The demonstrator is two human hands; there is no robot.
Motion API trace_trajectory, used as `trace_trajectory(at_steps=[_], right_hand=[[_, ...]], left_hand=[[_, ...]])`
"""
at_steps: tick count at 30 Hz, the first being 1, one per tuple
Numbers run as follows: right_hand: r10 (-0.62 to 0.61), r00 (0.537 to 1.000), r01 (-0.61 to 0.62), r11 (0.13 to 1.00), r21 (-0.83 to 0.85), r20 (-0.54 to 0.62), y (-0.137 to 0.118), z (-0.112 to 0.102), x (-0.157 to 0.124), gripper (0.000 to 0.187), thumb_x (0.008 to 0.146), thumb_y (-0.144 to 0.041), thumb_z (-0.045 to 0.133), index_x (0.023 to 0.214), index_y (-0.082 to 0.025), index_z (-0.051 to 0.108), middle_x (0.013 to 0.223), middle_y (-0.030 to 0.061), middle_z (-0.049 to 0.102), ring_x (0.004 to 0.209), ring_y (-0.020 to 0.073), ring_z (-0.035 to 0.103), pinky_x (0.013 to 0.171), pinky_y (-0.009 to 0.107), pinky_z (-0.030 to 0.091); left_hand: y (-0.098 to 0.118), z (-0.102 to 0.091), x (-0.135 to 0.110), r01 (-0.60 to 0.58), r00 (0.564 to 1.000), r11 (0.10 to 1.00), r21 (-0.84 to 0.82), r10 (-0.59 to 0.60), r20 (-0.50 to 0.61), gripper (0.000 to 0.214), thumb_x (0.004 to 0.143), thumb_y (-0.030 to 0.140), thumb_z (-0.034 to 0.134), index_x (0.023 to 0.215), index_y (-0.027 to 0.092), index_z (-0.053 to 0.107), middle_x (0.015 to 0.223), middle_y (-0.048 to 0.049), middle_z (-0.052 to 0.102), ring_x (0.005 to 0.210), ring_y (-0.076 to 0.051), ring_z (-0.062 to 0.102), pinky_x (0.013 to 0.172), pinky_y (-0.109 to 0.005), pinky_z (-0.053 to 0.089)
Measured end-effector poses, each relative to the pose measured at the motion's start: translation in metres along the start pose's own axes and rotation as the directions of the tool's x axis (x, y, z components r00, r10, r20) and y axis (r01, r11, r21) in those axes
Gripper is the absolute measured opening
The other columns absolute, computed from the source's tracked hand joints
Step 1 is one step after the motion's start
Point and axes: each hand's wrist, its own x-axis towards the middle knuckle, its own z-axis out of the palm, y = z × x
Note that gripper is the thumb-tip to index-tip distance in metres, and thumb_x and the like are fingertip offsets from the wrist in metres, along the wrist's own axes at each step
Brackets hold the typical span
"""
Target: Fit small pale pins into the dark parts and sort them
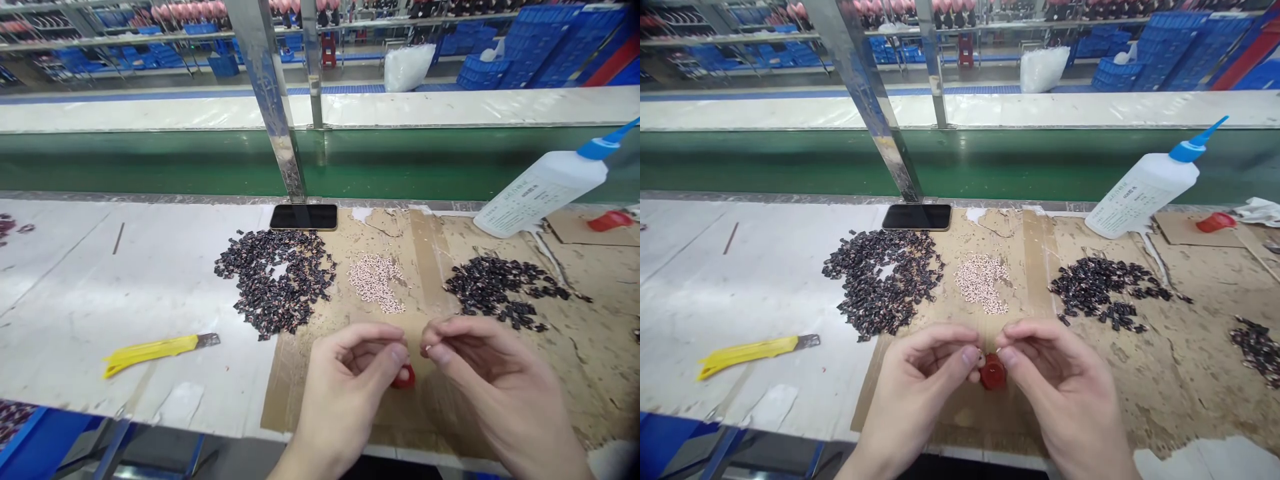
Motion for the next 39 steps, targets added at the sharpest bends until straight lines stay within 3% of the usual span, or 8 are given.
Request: trace_trajectory(at_steps=[4,8,19,23,28,35,39], right_hand=[[-0.148,0.989,0.148,0.985,-0.088,0.0,-0.003,0.003,-0.006,0.022,0.085,-0.012,0.078,0.097,-0.031,0.076,0.088,-0.0055,0.08,0.078,0.0083,0.079,0.078,0.008,0.062],[-0.229,0.972,0.235,0.963,-0.133,0.057,-0.001,0.001,-0.009,0.03,0.086,-0.005,0.074,0.101,-0.031,0.074,0.093,-0.0045,0.078,0.086,0.0081,0.077,0.085,0.009,0.061],[-0.17,0.971,0.201,0.961,-0.191,0.168,-0.002,-0.006,-0.007,0.024,0.085,-0.014,0.079,0.101,-0.033,0.076,0.094,-0.0018,0.079,0.086,0.0131,0.078,0.079,0.015,0.064],[-0.12,0.943,0.201,0.949,-0.243,0.311,-0.008,-0.011,-0.002,0.01,0.089,-0.02,0.076,0.088,-0.03,0.077,0.095,0.0004,0.078,0.087,0.015,0.077,0.078,0.018,0.064],[-0.132,0.911,0.267,0.911,-0.316,0.391,-0.011,-0.013,-0.001,0.01,0.089,-0.017,0.073,0.088,-0.027,0.073,0.093,0.0031,0.077,0.083,0.0172,0.076,0.072,0.021,0.063],[-0.113,0.922,0.246,0.91,-0.334,0.37,0.002,-0.018,-0.021,0.013,0.091,-0.015,0.069,0.092,-0.027,0.067,0.095,0.0006,0.074,0.085,0.0146,0.074,0.076,0.018,0.061],[-0.079,0.957,0.203,0.871,-0.448,0.28,0.018,-0.032,-0.036,0.012,0.092,-0.016,0.069,0.095,-0.026,0.066,0.104,0.0022,0.071,0.093,0.015,0.072,0.082,0.021,0.058]], left_hand=[[0.005,0.005,-0.002,0.109,0.993,0.993,0.041,-0.11,0.043,0.008,0.077,0.022,0.086,0.081,0.016,0.083,0.075,-0.0062,0.081,0.063,-0.012,0.069,0.064,-0.021,0.056],[0.009,0.004,-0.003,0.136,0.982,0.988,0.076,-0.144,0.121,0.006,0.082,0.022,0.08,0.082,0.015,0.081,0.075,-0.0048,0.078,0.064,-0.011,0.067,0.065,-0.021,0.054],[0.019,-0.012,-0.006,-0.1,0.962,0.906,0.411,-0.018,0.273,0.013,0.093,0.019,0.068,0.088,0.017,0.08,0.082,-0.0029,0.073,0.071,-0.014,0.067,0.067,-0.022,0.051],[0.023,-0.012,-0.008,-0.105,0.968,0.883,0.457,-0.015,0.252,0.014,0.091,0.02,0.069,0.084,0.019,0.081,0.079,-0.0024,0.072,0.07,-0.015,0.065,0.064,-0.024,0.049],[0.027,-0.012,-0.01,-0.112,0.967,0.839,0.533,-0.033,0.254,0.017,0.094,0.025,0.068,0.086,0.022,0.083,0.083,-0.0036,0.075,0.076,-0.019,0.069,0.066,-0.026,0.05],[0.018,-0.016,-0.012,-0.174,0.952,0.799,0.575,-0.012,0.305,0.016,0.095,0.02,0.068,0.091,0.024,0.083,0.089,-0.0015,0.079,0.081,-0.017,0.072,0.076,-0.025,0.053],[0.007,-0.03,-0.013,-0.09,0.991,0.883,0.462,0.033,0.13,0.011,0.094,0.024,0.072,0.097,0.027,0.082,0.093,0.0009,0.081,0.077,-0.014,0.073,0.076,-0.022,0.056]])
